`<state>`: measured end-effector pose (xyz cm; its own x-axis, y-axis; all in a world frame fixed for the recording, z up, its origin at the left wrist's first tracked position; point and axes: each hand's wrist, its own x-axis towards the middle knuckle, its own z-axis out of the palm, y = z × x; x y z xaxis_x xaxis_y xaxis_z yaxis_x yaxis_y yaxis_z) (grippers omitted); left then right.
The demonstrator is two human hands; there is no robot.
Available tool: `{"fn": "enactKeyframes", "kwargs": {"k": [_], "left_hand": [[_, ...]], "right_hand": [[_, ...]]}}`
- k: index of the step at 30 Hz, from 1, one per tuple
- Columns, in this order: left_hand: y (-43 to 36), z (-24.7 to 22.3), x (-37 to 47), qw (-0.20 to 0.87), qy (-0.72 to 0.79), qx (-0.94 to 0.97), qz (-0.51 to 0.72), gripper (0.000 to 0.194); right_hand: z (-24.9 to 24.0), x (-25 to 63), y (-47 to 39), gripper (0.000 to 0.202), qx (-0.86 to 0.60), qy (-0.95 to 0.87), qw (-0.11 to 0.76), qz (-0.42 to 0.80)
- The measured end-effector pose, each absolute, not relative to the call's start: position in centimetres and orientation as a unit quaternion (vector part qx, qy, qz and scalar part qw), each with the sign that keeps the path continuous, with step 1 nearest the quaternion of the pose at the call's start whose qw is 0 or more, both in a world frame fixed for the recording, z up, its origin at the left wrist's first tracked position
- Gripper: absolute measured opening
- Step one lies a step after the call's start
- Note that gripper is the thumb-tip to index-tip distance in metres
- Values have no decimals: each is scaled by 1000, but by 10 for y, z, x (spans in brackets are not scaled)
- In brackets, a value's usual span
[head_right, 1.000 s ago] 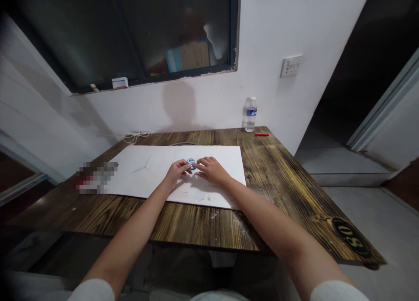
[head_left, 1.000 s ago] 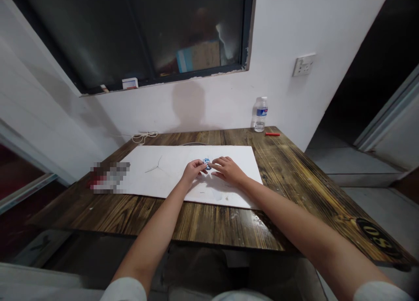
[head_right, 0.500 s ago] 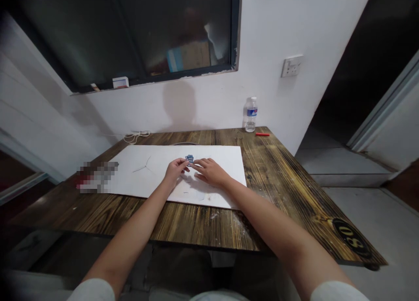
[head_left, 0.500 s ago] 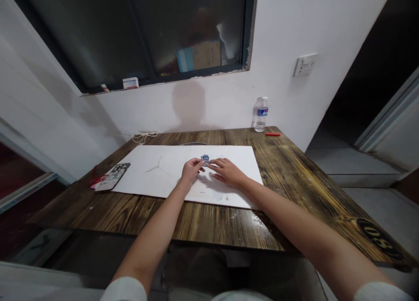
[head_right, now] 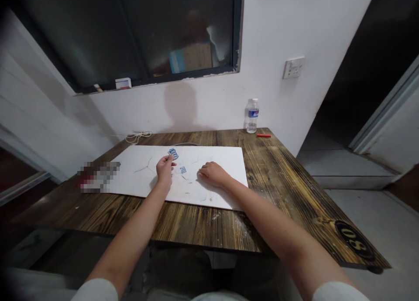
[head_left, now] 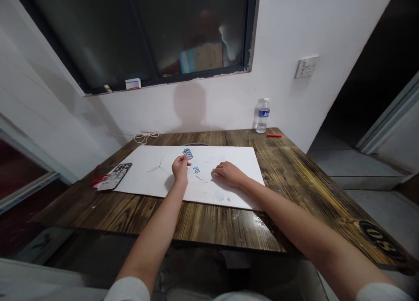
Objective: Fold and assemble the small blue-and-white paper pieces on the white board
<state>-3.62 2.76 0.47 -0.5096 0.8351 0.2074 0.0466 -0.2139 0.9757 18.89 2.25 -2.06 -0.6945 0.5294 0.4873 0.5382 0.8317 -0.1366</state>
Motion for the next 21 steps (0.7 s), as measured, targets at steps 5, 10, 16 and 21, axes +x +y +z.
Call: {"fn": "enactKeyframes", "kwargs": {"k": [5,10,16,21], "left_hand": [[30,2,-39,275,555,409,670,34],[32,-3,-44,255,558,419,670,29],[36,-6,-49,250,556,394,687,25],[36,-4,-49,253,557,383,692,23]], "right_hand": [[-11,179,20,21,-332,-919,213,-16],[4,168,19,27,-368,-922,120,-24],[23,158,26,30,-366,-930,29,-27],[30,136,33,24,-342,-937,28,-73]]}}
